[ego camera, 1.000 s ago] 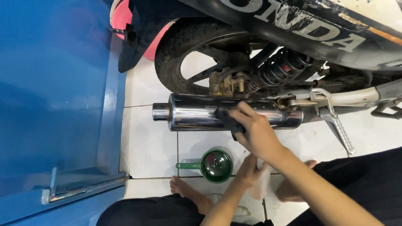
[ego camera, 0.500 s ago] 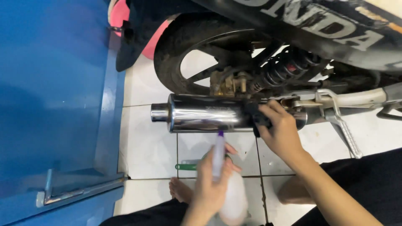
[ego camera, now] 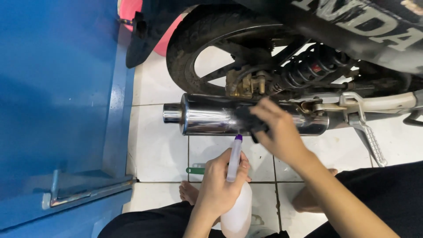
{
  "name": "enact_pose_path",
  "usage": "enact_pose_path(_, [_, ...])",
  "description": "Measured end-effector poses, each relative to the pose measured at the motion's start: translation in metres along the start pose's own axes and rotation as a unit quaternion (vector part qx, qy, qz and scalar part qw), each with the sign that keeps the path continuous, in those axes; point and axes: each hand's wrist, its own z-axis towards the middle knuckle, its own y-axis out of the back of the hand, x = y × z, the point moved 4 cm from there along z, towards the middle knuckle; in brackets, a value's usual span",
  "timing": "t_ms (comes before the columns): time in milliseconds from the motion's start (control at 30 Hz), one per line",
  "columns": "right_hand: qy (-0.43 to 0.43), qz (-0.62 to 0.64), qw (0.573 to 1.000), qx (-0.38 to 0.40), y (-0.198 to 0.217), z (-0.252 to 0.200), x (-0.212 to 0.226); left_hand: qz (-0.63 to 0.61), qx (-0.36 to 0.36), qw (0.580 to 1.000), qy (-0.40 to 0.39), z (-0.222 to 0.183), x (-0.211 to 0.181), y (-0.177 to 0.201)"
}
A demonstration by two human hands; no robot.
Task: The person sits on the floor and scrubs a motorcycle exhaust pipe with a black cloth. They repeatedly spray a cleaning liquid from a bottle onto the exhaust and continue scrubbing the surface.
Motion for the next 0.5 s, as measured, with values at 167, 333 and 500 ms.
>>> enact_pose_path(167, [-0.075, 0.002, 0.997, -0.029, 0.015, -0.003, -0.023, -0.047, -0.017, 0.998, -0.026, -0.004, 0.009, 0.012])
enact_pose_path(333, [-0.064, -0.072, 0.991, -0.090, -0.008, -0.012, -0.015, -0.049, -0.120, 0.980, -0.148, -0.010, 0.030, 0.066])
enact_pose_path(500, [-0.065, -0.058, 0.988, -0.124, -0.042, -0.031, 0.019, 0.078, -0.380, 0.920, -0.059, -0.020, 0.045, 0.129])
